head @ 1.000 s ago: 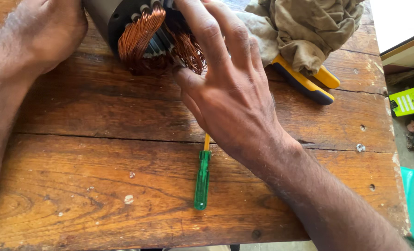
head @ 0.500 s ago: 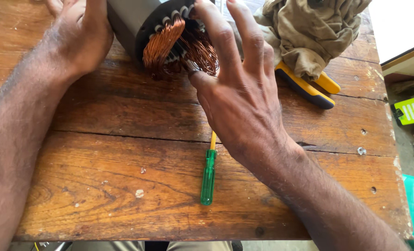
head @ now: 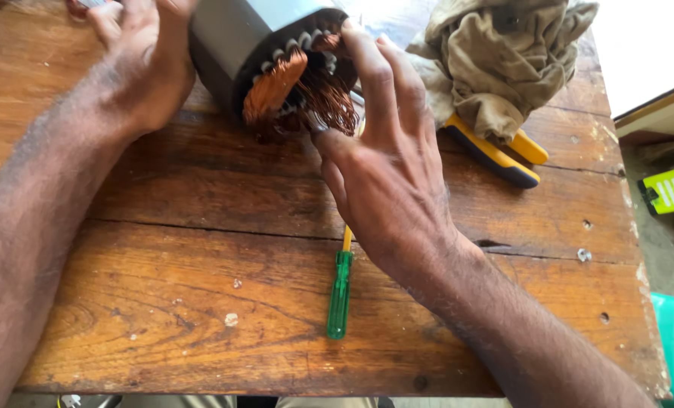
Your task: The person holds a cylindrical electrical component with copper windings and repeatedly adjusts the wires with both hands. A smartphone is briefly used to initiate a call, then the person resumes manipulating the windings on the component.
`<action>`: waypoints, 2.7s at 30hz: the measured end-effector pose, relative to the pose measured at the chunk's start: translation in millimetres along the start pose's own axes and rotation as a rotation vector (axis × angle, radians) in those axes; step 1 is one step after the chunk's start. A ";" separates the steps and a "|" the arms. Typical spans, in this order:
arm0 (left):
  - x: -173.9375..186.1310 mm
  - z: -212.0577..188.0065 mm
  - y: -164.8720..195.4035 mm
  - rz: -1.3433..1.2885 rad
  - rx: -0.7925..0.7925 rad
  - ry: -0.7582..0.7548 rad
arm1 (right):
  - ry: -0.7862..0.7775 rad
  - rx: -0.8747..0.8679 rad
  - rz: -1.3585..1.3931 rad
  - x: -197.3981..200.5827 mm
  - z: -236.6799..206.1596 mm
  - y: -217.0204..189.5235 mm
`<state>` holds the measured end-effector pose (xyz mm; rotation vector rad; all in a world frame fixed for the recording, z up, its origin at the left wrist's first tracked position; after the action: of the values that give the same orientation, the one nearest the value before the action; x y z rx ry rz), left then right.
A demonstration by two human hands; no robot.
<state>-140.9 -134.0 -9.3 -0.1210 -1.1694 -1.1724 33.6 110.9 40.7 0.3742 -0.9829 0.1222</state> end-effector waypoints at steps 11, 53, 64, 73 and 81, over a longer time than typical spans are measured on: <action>3.4 5.3 28.1 -0.112 0.299 0.021 | 0.080 -0.026 0.080 -9.2 -1.6 3.0; 13.4 4.6 52.2 -0.246 -0.093 0.144 | 0.097 -0.108 0.066 -34.0 2.4 13.5; 7.9 4.6 47.1 -0.182 -0.161 0.165 | 0.159 -0.169 0.156 -26.4 10.5 9.1; 5.5 6.8 42.6 -0.228 -0.197 0.180 | 0.178 -0.132 0.080 -30.3 8.8 9.9; 3.0 4.2 30.5 -0.191 -0.111 0.235 | 0.178 -0.088 0.014 -29.4 10.5 8.5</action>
<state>-120.7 -119.6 9.2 0.0455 -0.9234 -1.3808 6.8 117.0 23.6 0.2704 -0.8121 0.1227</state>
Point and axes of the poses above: each hand's wrist, its own z-axis towards the middle knuckle, its own x-axis out of the back of the hand, y = z × x, the point moved 1 cm from there along z, towards the middle knuckle, and after that the axes turned 13 degrees about -z, right-handed, at the moved point
